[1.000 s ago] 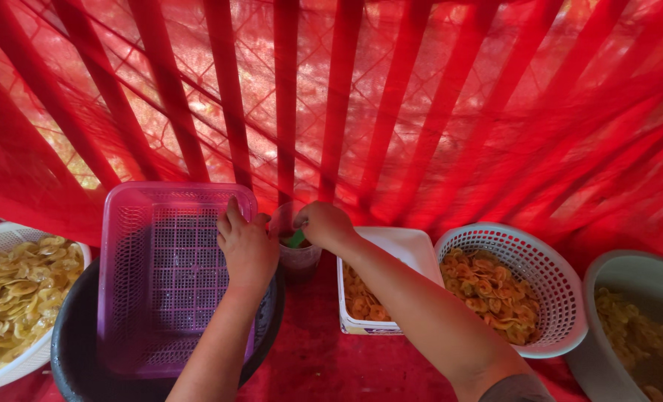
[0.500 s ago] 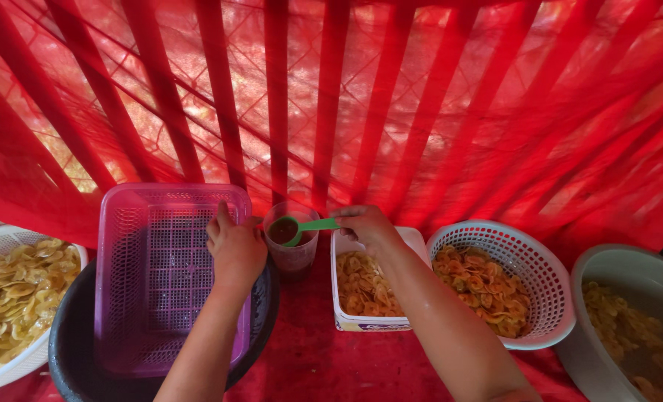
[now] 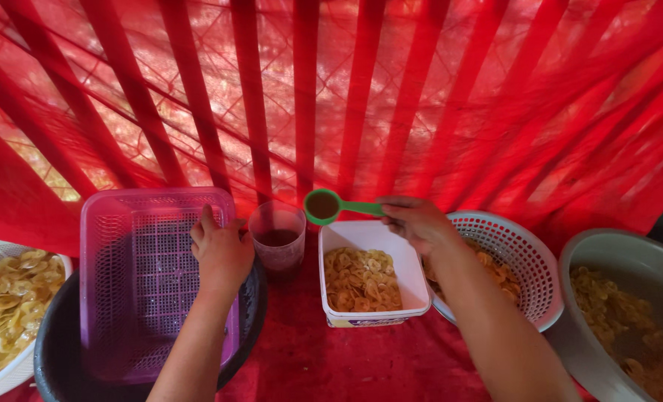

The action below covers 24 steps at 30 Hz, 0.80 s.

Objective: The person sorts fried snacks from a basin and a basket into smaller containers by hand, then uses a spoon to add liquid from a cup to one of the containers.

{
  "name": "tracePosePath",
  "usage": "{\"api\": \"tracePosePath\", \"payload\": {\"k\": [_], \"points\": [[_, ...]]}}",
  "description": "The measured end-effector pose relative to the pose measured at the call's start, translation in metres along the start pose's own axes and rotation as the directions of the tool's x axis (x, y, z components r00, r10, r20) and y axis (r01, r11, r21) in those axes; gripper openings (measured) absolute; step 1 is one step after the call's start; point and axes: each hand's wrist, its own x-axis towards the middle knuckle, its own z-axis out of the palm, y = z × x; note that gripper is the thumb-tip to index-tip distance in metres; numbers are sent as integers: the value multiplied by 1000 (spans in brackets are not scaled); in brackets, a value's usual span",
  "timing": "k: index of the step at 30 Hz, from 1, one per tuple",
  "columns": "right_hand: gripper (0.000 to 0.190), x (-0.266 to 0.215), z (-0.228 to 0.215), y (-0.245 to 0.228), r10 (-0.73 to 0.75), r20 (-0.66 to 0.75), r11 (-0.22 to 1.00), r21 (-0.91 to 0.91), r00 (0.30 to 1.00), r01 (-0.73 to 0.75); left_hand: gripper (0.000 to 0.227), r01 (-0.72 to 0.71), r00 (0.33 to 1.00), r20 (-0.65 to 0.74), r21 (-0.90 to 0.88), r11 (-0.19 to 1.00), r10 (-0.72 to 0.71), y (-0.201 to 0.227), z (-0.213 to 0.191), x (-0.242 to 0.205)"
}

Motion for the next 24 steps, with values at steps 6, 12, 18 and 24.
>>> {"api": "tracePosePath", "payload": {"k": [6,12,18,24], "points": [[29,-71,-27,-10,-225,-113,910,-381,968,166,29,10,999,43,-8,1000,-10,3,-4,-3],[27,-142,-18,19,-599,272,216,-850,753,479,29,11,999,45,-9,1000,-11,5,-3,-4],[25,-128,-9,-2,-564,77,580,-672,822,461,27,25,998,55,-14,1000,-25,4,-4,-2],[23,-53,57,-31,-446,79,836,-318,891,447,28,42,998,51,-26,999,-41,4,-4,-4]]}}
